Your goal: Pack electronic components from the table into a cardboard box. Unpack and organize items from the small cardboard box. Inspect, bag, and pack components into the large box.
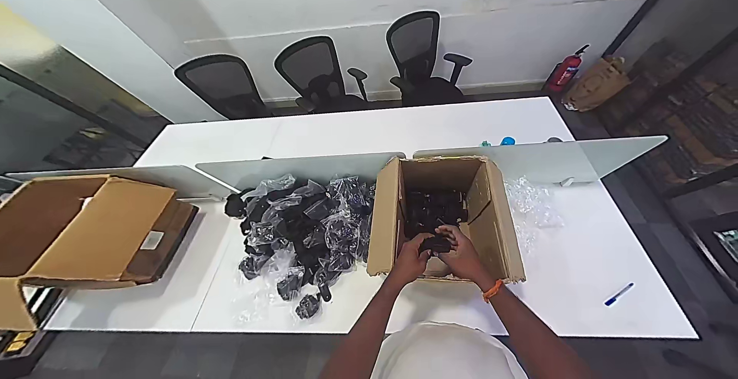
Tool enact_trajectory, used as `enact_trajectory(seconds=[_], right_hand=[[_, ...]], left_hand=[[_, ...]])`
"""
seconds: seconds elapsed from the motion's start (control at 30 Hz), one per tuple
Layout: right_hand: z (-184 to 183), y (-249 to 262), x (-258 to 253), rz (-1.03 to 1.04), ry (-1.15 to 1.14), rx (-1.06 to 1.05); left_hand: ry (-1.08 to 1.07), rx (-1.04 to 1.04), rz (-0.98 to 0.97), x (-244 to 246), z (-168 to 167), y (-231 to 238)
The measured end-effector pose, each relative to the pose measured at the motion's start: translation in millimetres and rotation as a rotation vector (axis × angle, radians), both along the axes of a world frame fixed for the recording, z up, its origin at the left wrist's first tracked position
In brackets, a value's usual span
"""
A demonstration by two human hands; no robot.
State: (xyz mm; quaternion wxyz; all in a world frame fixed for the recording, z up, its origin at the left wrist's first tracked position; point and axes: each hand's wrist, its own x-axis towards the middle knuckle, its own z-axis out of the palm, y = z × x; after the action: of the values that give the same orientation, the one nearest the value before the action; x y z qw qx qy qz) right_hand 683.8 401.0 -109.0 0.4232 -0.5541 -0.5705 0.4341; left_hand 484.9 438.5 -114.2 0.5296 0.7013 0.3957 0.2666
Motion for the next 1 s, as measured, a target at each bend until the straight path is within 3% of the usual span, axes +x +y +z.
enact_trajectory(seconds=[0.27,0.4,0.5,0.63,0.73,0.87,1.0], right_hand=[[-11,3,8,0.072,0.042,-0.115],[-6,4,6,0.086,0.095,-0.114],[-2,3,6,0.113,0.144,-0.019],[0,6,10,0.160,0.207,0.097],[5,4,13,0.227,0.279,-0.024],[10,5,8,0.160,0.253,-0.253],[8,15,4,0.111,0.184,-0.313]], left_hand=[[-0.121,0.155,0.008,-1,-6,-1],[-0.169,0.174,0.142,1,-4,-2],[-0.099,0.048,0.226,2,-1,1],[-0.108,-0.352,0.152,3,12,6],[-0.171,-0.438,0.175,4,13,8],[-0.087,-0.292,0.247,5,9,6],[-0.015,-0.238,0.310,4,12,9]])
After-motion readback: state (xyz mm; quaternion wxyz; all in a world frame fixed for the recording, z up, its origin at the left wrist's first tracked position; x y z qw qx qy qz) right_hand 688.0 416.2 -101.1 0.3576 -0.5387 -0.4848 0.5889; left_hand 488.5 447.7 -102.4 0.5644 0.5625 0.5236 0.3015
